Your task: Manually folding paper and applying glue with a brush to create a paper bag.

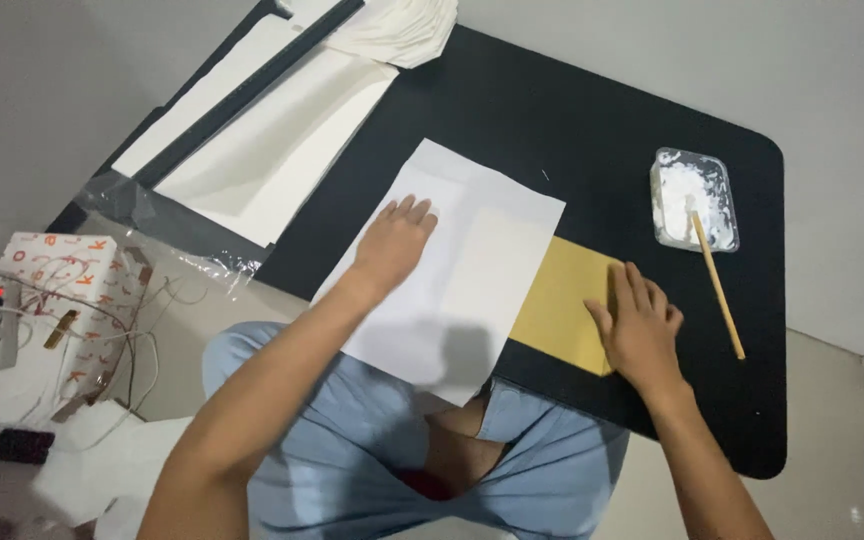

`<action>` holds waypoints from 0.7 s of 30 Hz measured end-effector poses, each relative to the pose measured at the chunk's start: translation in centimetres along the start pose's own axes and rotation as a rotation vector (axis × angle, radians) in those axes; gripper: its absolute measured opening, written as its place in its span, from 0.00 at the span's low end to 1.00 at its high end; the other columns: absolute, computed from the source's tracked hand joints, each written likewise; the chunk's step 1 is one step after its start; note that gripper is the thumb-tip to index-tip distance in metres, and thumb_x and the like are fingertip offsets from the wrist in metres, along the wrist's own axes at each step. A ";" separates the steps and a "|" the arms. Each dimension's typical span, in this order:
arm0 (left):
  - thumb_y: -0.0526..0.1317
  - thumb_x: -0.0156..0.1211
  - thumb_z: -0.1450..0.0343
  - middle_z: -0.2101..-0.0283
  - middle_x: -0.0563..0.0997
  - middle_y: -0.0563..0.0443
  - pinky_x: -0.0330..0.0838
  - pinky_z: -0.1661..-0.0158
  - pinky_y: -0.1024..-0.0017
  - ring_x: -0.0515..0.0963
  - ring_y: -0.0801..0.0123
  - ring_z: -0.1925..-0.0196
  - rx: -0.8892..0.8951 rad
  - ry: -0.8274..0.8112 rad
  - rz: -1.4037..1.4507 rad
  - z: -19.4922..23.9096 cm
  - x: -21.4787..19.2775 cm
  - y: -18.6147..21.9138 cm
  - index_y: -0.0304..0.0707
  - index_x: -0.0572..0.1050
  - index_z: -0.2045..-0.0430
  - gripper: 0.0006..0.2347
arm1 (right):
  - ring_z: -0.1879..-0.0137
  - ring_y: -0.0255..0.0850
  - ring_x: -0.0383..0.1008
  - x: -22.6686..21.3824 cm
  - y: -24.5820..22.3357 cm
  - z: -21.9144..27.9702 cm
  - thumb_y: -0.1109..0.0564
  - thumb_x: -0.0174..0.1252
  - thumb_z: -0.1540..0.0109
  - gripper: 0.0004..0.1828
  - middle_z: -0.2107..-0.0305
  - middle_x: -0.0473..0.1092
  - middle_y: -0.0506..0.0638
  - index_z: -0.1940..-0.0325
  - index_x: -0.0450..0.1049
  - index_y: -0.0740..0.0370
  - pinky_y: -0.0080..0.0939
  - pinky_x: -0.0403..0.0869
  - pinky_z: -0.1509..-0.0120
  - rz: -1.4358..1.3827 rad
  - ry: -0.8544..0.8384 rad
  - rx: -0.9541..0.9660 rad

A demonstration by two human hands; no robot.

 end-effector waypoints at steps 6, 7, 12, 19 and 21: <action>0.30 0.46 0.27 0.32 0.70 0.41 0.60 0.33 0.50 0.65 0.50 0.28 -0.023 0.123 0.089 -2.3 4.3 0.7 0.41 0.73 0.41 0.19 | 0.26 0.49 0.57 -0.7 -2.0 6.5 0.38 0.46 0.33 0.31 0.29 0.59 0.50 0.26 0.62 0.43 0.68 0.53 0.27 0.049 0.089 -0.098; 0.29 0.49 0.30 0.31 0.68 0.41 0.58 0.32 0.52 0.63 0.47 0.27 0.006 0.246 0.107 -2.9 6.1 0.6 0.36 0.73 0.43 0.19 | 0.27 0.46 0.58 -1.0 -2.8 7.8 0.33 0.46 0.37 0.34 0.28 0.57 0.46 0.28 0.61 0.39 0.68 0.49 0.25 -0.099 -0.034 -0.165; 0.26 0.44 0.30 0.30 0.67 0.45 0.46 0.28 0.47 0.57 0.52 0.25 0.032 0.122 0.204 -4.6 4.6 -0.5 0.39 0.73 0.44 0.20 | 0.20 0.46 0.50 1.8 -0.9 11.1 0.42 0.62 0.49 0.44 0.26 0.55 0.46 0.27 0.61 0.40 0.64 0.52 0.26 0.065 0.052 -0.285; 0.43 0.54 0.25 0.34 0.73 0.45 0.65 0.45 0.52 0.72 0.57 0.38 -0.059 0.220 0.246 0.1 1.4 2.9 0.41 0.74 0.42 0.17 | 0.23 0.31 0.54 -2.6 6.5 14.2 0.65 0.60 0.57 0.53 0.29 0.56 0.29 0.32 0.57 0.27 0.67 0.48 0.15 0.468 0.092 -0.190; 0.46 0.53 0.26 0.31 0.69 0.47 0.58 0.40 0.50 0.66 0.56 0.32 -0.048 0.183 0.233 0.8 3.7 2.6 0.45 0.74 0.42 0.17 | 0.23 0.42 0.61 -9.1 4.6 14.0 0.67 0.56 0.49 0.35 0.32 0.63 0.43 0.39 0.65 0.42 0.64 0.57 0.15 0.239 0.205 -0.311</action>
Point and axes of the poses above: each hand's wrist, its own z-axis away from the middle knuckle, its own x-axis out of the palm, y = z × x, the point moved 2 cm from there along -z, towards the middle knuckle
